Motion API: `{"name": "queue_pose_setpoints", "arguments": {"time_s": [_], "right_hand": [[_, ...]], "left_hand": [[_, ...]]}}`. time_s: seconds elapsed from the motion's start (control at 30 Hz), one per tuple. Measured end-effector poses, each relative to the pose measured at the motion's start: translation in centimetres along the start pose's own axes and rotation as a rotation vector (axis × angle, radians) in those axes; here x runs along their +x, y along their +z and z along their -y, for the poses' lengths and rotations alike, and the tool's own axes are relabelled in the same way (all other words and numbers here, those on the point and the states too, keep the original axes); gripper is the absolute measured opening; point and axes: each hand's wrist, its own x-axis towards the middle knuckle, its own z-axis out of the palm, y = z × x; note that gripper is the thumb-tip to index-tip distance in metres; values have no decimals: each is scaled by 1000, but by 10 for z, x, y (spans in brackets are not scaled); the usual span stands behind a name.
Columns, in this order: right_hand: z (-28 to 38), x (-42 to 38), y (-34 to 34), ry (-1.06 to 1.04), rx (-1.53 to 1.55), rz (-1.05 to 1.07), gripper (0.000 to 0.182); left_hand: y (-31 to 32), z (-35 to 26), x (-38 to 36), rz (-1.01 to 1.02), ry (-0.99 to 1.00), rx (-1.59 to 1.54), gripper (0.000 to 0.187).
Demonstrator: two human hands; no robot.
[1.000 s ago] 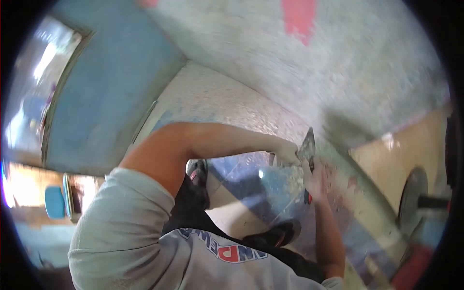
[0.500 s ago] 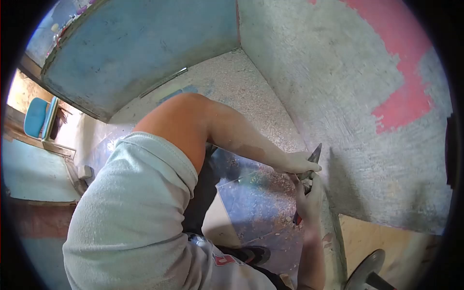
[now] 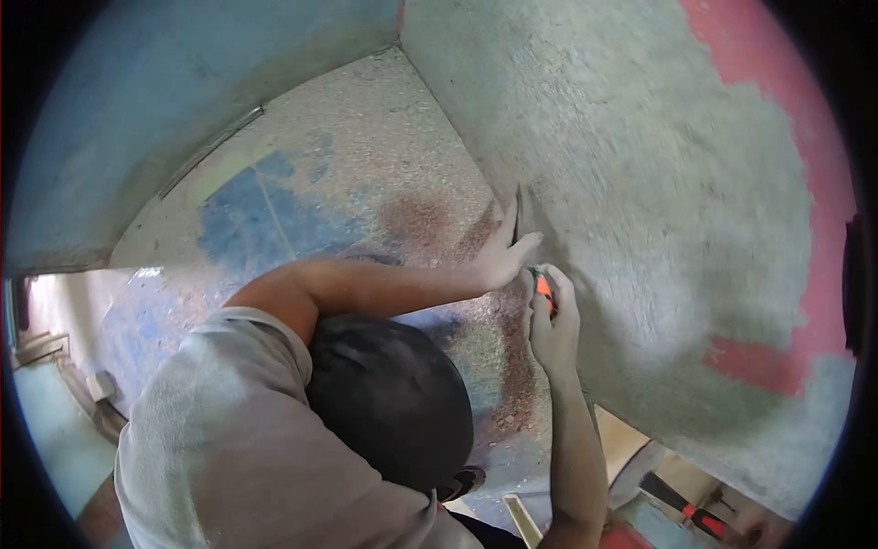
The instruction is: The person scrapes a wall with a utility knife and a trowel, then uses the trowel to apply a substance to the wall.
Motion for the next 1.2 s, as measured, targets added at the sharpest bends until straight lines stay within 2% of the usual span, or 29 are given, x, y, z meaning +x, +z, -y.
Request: {"name": "queue_pose_setpoints", "arguments": {"time_s": [0.07, 0.1, 0.23, 0.27, 0.3, 0.33, 0.37, 0.47, 0.5, 0.6, 0.63, 0.7, 0.77, 0.87, 0.9, 1.0, 1.03, 1.1, 1.13, 1.17, 1.2], "right_hand": [[4, 30, 24, 33, -3, 2, 41], [9, 43, 37, 40, -5, -6, 41], [3, 88, 80, -150, -100, -71, 41], [3, 98, 90, -181, -96, -93, 41], [11, 108, 98, 26, -71, -35, 38], [24, 125, 109, -5, -155, -70, 37], [37, 147, 123, -38, -239, -107, 35], [25, 169, 144, -31, -337, -172, 33], [21, 169, 148, -12, -344, -190, 33], [30, 129, 126, 257, 46, 14, 33], [33, 128, 123, 401, 125, -1, 31], [33, 154, 124, 289, -32, 16, 32], [53, 190, 130, 287, -228, 102, 33], [52, 183, 126, 131, -260, 14, 33], [57, 167, 117, 211, -75, -12, 31], [57, 135, 105, 365, 21, -92, 30], [60, 145, 104, 276, -110, -36, 31], [62, 183, 119, 191, -192, 26, 29], [64, 198, 125, 145, -231, 56, 29], [68, 203, 132, 248, -151, 71, 31], [67, 196, 128, 210, -140, 37, 31]], "left_hand": [[-17, 10, 22, -63, 11, -4, 83], [-28, 3, 30, -56, -55, -95, 81], [-46, 27, 71, -255, 194, 83, 82], [-55, 31, 81, -273, 202, 60, 83], [-65, 33, 93, -293, 208, 37, 83], [-76, 34, 104, -322, 213, 11, 84], [-93, 27, 117, -302, 72, -70, 85], [-115, 44, 140, -300, -11, -74, 85], [-117, 43, 136, -220, -136, -111, 85], [-94, 58, 108, -280, 193, 332, 84], [-89, 61, 110, -388, 292, 473, 83], [-96, 61, 125, -248, -91, -20, 82], [-121, 42, 145, -244, -189, -40, 81], [-109, 60, 143, -304, -76, 42, 80], [-104, 39, 130, -205, -165, 30, 83], [-75, 39, 109, -288, 64, 79, 83], [-81, 42, 115, -255, 3, -50, 82], [-100, 52, 144, -270, -107, -112, 81], [-109, 58, 151, -294, -83, -49, 81], [-117, 63, 159, -320, -61, 16, 81], [-113, 59, 153, -311, -26, 26, 81]]}}
